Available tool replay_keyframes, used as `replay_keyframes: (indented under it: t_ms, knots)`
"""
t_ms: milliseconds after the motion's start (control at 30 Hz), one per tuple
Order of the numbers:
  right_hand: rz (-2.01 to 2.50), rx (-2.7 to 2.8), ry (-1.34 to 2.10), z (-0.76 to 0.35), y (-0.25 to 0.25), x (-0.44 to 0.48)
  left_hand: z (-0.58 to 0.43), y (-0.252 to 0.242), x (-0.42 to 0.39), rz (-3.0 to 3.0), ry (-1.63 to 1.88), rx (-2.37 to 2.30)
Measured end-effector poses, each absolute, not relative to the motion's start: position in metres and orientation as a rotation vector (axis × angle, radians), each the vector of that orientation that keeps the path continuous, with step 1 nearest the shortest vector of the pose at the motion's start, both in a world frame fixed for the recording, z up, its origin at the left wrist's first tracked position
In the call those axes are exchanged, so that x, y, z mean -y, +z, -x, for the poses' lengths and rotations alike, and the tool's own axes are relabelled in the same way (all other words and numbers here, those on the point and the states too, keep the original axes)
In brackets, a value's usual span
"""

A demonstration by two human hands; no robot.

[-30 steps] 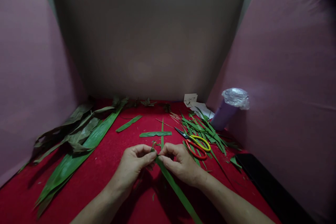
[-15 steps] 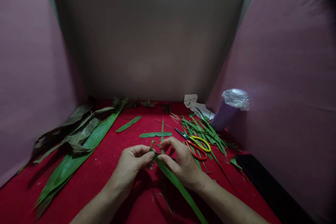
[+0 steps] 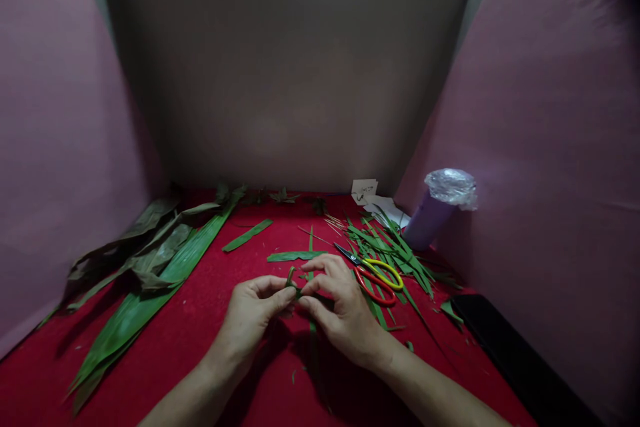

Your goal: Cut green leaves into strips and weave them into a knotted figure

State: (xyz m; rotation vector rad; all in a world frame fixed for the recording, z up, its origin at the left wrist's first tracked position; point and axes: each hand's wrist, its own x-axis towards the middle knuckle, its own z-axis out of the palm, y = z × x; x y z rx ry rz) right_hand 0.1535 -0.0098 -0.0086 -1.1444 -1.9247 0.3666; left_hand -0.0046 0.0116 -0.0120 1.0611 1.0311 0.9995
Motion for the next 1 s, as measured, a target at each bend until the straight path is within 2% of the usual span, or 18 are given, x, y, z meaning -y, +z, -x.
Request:
replay_keyframes:
  t_ms: [1000]
  knots:
    - [1.187, 1.898, 0.343, -0.1521, -0.0137, 0.0085, -0.0047, -0.0065, -0.006, -1.072, 0.993, -1.032]
